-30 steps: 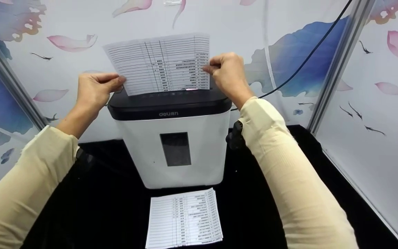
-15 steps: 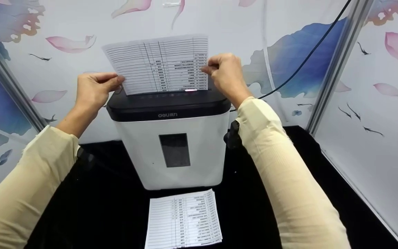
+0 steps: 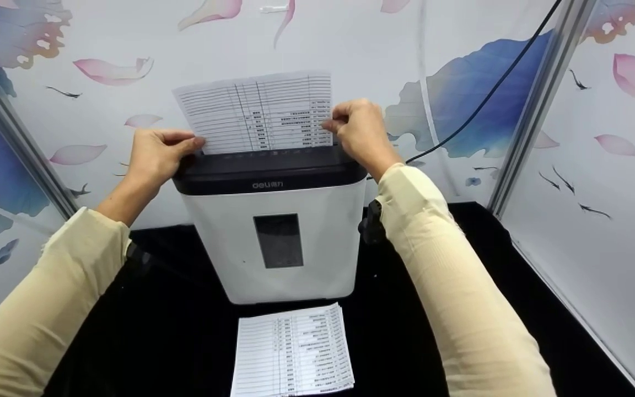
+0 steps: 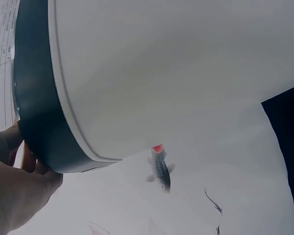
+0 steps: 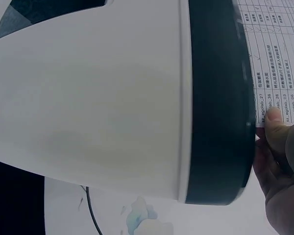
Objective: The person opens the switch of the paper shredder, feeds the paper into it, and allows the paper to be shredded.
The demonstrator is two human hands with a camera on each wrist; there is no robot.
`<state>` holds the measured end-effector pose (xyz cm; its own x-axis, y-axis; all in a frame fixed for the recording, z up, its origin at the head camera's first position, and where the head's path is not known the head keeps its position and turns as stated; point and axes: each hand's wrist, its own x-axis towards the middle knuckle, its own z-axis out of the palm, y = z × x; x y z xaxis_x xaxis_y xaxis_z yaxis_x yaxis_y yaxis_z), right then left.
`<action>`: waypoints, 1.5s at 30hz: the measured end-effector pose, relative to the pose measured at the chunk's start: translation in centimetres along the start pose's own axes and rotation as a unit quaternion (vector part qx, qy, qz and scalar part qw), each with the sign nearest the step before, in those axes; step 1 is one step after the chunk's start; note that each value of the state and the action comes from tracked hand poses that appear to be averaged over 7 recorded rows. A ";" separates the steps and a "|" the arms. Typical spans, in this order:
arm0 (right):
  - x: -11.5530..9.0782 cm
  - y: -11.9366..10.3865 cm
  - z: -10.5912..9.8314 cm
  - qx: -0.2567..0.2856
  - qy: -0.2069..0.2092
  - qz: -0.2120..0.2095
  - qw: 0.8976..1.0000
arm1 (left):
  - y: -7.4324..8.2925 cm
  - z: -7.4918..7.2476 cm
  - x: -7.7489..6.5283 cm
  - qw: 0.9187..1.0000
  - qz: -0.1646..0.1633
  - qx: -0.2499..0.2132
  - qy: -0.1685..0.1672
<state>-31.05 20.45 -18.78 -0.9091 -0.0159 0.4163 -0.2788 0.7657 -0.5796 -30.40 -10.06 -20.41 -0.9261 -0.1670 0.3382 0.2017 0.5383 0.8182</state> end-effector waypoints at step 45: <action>-0.8 0.4 1.0 0.059 0.070 -0.008 0.996 | 0.2 0.1 -0.8 0.997 0.050 -0.010 0.052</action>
<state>-30.74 20.08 -20.08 -0.8551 0.0686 0.5139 -0.3344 0.6846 -0.6477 -29.61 -9.73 -20.53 -0.8637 -0.1980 0.4635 0.2981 0.5408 0.7865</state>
